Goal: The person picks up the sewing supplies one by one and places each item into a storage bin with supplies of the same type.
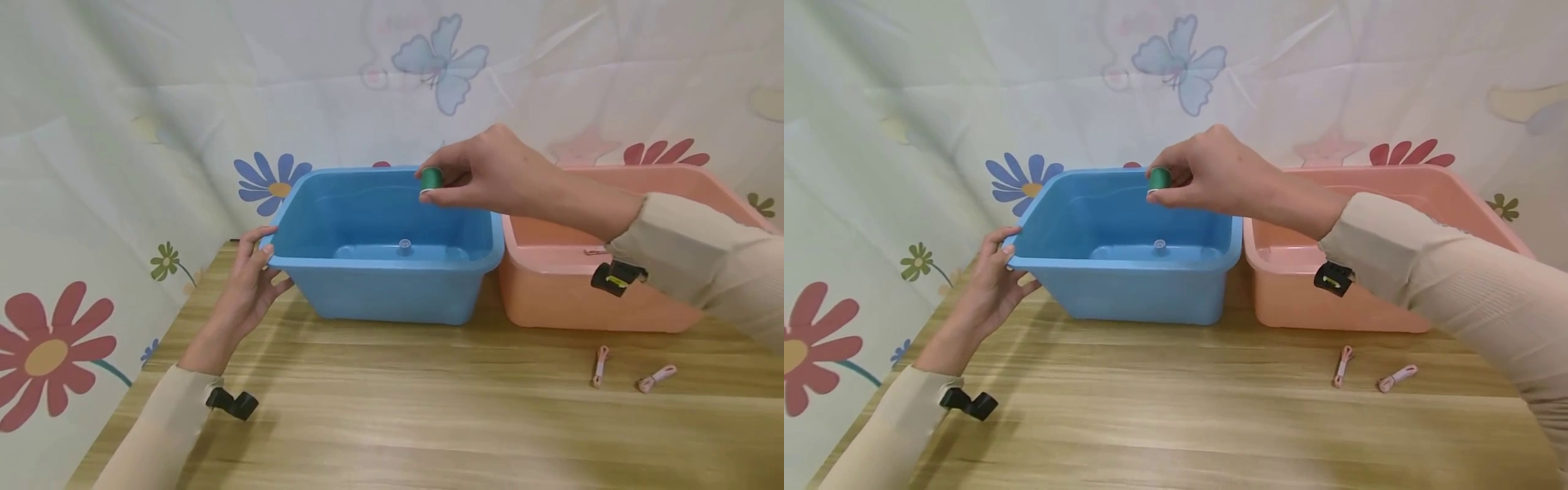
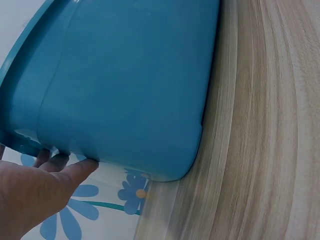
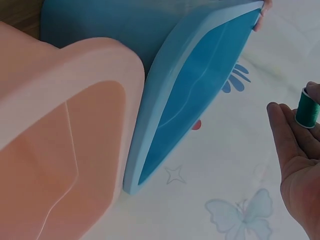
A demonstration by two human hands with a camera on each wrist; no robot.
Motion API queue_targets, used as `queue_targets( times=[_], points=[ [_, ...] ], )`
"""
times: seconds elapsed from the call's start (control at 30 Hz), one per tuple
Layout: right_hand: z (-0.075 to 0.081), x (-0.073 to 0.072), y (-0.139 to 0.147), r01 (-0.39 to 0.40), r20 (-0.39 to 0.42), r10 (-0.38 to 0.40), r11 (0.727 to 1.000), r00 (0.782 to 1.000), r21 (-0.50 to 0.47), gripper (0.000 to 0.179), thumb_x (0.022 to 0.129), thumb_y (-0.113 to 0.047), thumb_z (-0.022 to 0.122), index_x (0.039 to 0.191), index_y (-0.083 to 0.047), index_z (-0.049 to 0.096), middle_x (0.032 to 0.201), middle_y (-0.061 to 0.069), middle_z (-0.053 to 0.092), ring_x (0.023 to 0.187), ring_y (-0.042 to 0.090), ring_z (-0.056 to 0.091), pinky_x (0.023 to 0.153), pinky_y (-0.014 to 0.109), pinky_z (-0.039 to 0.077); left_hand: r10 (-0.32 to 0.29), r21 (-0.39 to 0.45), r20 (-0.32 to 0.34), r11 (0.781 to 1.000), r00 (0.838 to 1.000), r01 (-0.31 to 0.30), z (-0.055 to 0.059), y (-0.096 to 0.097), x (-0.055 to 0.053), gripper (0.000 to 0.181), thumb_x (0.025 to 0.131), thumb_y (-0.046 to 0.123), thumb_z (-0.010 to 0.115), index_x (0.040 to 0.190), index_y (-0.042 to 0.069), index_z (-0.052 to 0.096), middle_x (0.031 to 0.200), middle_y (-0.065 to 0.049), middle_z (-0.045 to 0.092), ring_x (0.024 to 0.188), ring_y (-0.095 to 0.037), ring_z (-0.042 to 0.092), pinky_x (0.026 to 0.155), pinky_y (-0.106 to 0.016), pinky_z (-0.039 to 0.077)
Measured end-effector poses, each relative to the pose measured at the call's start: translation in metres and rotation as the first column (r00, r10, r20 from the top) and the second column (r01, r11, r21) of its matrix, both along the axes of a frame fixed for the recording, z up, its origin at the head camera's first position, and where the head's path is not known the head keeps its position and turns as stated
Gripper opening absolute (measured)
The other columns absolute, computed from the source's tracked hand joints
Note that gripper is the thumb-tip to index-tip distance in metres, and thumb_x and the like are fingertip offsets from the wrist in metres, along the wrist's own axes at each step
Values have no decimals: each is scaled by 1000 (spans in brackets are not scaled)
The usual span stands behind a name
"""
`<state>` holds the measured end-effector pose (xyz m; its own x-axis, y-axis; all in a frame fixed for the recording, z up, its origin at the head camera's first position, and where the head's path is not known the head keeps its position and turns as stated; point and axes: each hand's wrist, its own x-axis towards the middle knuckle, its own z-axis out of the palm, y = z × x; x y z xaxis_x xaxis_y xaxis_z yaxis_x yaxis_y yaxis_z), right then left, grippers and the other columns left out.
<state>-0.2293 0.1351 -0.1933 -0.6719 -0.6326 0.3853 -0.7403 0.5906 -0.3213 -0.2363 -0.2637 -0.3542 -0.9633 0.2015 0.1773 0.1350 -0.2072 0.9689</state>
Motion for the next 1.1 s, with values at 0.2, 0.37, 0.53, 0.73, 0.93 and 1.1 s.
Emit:
queue_targets(
  times=[0.2, 0.37, 0.53, 0.73, 0.93, 1.1],
  points=[
    [0, -6, 0, 2, 2, -2, 1000, 1000, 18, 23, 91, -30, 78, 106, -12, 76, 88, -4, 76, 83, 4, 72, 79, 25, 57, -9, -3, -4, 1000, 1000, 9, 1, 0, 1, 32, 108, 22, 45, 139, 32, 40, 161, -5, 17, 139, -38, 39, 95, -41, 50],
    [-3, -12, 0, 15, 37, -17, 999, 999, 28, 26, 91, -30, 78, 109, -10, 76, 90, -2, 77, 86, 8, 73, 81, 29, 58, -14, -1, -1, 1000, 1000, 14, 2, 0, 1, 33, 109, 22, 44, 139, 32, 40, 161, -6, 17, 139, -37, 40, 96, -41, 49],
    [-9, -18, 0, 21, 93, -26, 998, 995, 56, 27, 92, -30, 77, 110, -11, 76, 93, -1, 77, 90, 12, 74, 86, 34, 57, -14, 15, 11, 1000, 1000, 14, 1, 0, 2, 31, 109, 21, 44, 138, 31, 40, 160, -6, 19, 139, -37, 40, 95, -41, 50],
    [-10, -22, -1, 11, 77, -17, 997, 997, 75, 25, 93, -33, 76, 108, -13, 76, 93, -2, 77, 88, 11, 73, 84, 34, 57, -19, 16, 6, 1000, 1000, 19, 1, 1, 2, 32, 109, 21, 44, 140, 30, 40, 161, -5, 18, 140, -38, 38, 95, -41, 51],
    [-9, -27, -2, 34, 89, -43, 995, 995, 98, 29, 94, -36, 74, 111, -13, 76, 95, 0, 76, 88, 13, 71, 84, 35, 56, -8, -2, 13, 1000, 1000, 8, 2, 1, 2, 32, 109, 21, 43, 139, 31, 40, 161, -5, 18, 141, -38, 38, 95, -42, 50],
    [-7, -30, 0, 62, 100, -74, 991, 992, 121, 32, 95, -36, 73, 115, -11, 75, 97, 2, 76, 90, 14, 72, 86, 36, 56, -3, 4, 17, 1000, 1000, 2, 5, 1, 2, 31, 109, 21, 44, 138, 32, 40, 161, -6, 18, 136, -33, 43, 95, -41, 51]
  ],
)
